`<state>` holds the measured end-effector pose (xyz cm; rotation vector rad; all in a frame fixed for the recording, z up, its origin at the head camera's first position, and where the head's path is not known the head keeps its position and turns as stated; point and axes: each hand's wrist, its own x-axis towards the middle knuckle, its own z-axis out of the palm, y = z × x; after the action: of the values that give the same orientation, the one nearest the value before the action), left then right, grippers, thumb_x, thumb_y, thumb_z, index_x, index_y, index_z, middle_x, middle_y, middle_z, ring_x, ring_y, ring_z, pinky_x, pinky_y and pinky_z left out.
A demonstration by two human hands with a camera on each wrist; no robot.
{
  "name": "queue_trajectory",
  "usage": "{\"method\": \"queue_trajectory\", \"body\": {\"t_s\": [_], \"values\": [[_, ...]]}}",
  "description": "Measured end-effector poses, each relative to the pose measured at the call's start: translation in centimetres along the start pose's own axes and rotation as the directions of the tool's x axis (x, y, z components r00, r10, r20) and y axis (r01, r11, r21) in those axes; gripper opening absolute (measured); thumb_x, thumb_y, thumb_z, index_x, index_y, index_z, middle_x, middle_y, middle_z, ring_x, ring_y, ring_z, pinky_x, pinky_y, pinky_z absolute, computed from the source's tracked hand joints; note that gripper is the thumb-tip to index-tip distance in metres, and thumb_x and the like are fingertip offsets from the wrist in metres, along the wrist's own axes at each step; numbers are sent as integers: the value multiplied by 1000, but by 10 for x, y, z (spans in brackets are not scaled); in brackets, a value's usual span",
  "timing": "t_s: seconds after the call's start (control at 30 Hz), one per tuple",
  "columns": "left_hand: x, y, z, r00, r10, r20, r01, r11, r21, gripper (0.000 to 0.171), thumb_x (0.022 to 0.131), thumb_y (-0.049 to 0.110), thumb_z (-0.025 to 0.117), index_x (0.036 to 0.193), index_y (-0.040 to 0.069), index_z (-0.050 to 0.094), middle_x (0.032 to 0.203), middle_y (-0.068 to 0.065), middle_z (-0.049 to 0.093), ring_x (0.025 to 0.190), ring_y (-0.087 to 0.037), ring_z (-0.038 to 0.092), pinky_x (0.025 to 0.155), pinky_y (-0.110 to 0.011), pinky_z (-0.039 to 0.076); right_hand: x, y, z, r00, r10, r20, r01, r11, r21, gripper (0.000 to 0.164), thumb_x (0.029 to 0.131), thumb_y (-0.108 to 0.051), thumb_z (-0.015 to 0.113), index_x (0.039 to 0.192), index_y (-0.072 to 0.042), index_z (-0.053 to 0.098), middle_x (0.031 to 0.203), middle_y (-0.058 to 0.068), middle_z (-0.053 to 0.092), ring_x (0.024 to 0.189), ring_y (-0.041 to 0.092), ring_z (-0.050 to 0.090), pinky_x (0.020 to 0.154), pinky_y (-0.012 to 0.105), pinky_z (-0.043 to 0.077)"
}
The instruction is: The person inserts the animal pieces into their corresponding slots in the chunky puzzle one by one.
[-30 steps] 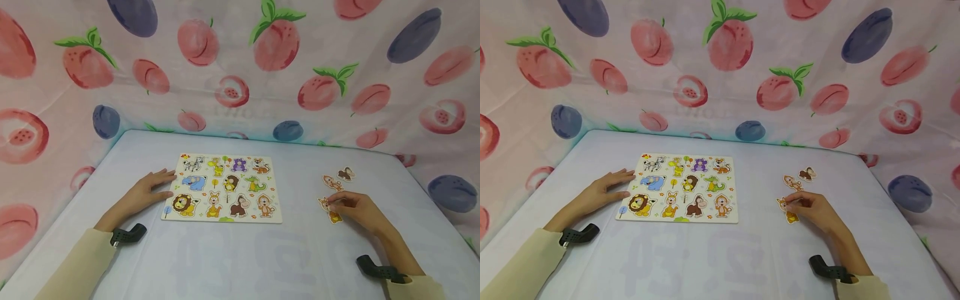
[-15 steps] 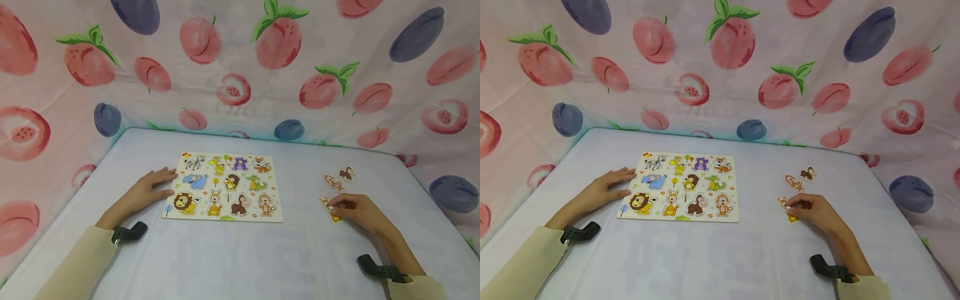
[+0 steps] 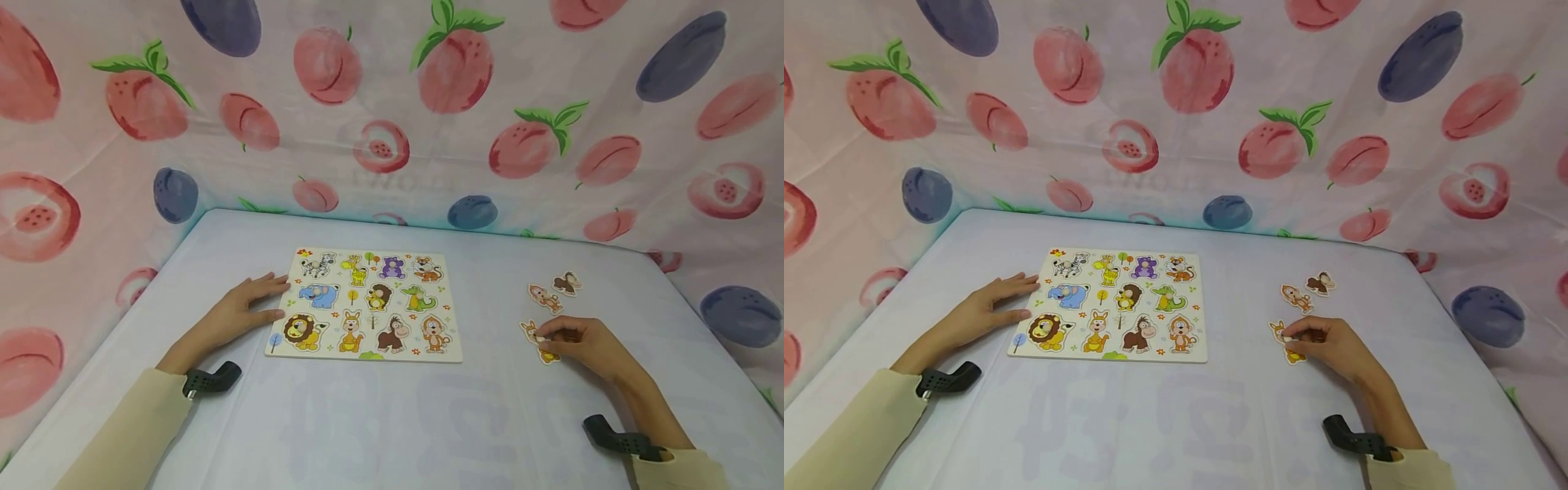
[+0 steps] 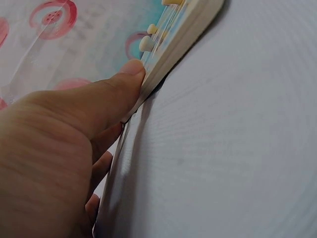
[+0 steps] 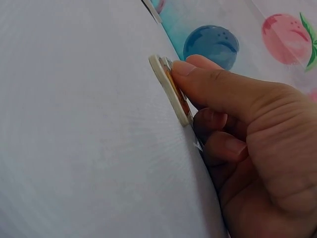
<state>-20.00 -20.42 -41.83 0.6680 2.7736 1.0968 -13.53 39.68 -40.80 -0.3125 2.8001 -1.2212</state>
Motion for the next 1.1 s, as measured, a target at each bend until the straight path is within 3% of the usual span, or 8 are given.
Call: {"method": "queue_trajectory", "body": {"t_s": [0.67, 1.1], "values": [[0, 2, -1, 1000, -2, 1, 2, 1000, 8, 60, 89, 36, 67, 139, 7, 51, 151, -11, 35, 142, -35, 19, 115, -53, 5, 0, -3, 1, 999, 36, -10, -37, 998, -45, 18, 82, -24, 77, 98, -16, 75, 100, 3, 69, 84, 12, 60, 68, 21, 51], [0, 3, -1, 1000, 4, 4, -4, 1000, 9, 60, 89, 36, 67, 139, 6, 51, 151, -10, 36, 142, -35, 19, 115, -53, 5, 0, -7, 2, 998, 25, -60, -30, 996, -83, 17, 81, -26, 77, 96, -17, 75, 96, 1, 69, 80, 12, 55, 63, 20, 46]]}}
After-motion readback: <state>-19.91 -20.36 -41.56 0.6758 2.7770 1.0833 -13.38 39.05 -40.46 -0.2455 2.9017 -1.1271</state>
